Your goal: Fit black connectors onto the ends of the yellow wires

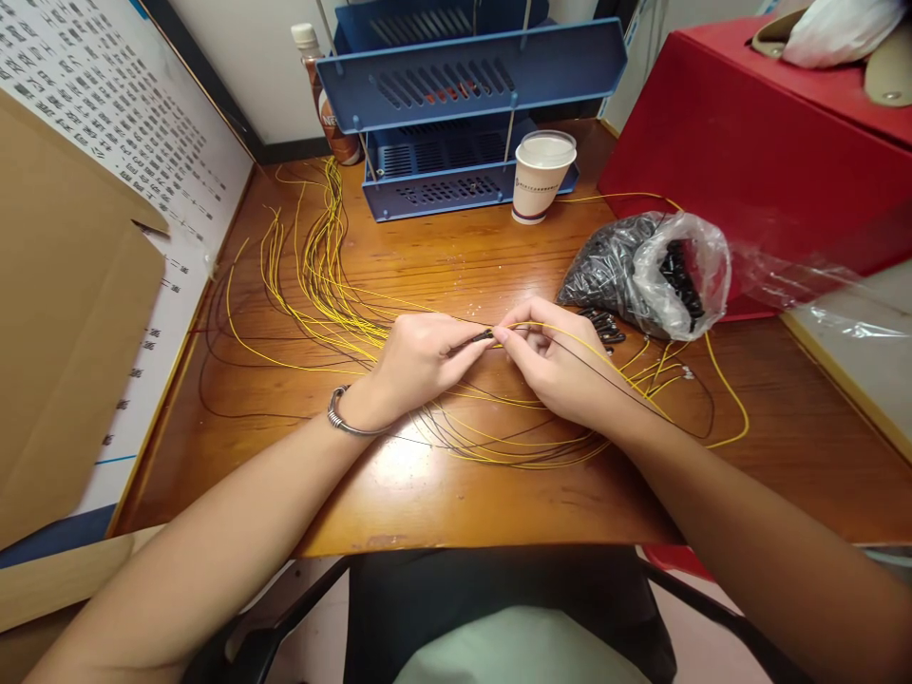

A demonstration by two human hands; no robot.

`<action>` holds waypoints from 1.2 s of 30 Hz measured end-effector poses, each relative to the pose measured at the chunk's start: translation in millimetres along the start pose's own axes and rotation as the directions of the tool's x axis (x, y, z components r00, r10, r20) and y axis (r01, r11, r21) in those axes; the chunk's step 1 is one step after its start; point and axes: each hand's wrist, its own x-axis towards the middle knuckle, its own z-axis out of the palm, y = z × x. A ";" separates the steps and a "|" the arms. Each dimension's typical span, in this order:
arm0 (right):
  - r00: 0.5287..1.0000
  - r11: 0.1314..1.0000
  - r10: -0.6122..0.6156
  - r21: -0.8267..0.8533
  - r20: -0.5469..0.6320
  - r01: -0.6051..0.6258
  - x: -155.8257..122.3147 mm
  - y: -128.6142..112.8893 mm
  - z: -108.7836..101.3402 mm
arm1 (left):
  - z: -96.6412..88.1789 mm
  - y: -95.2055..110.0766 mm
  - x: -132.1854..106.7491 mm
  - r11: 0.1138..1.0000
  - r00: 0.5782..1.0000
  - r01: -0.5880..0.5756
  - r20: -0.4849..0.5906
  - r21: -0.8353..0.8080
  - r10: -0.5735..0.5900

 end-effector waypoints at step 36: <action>0.991 0.996 -0.086 -0.032 -0.101 0.083 -0.3 -3.8 -2.6 | -0.9 1.4 0.6 1.000 1.000 0.024 -0.019 -0.006 -0.024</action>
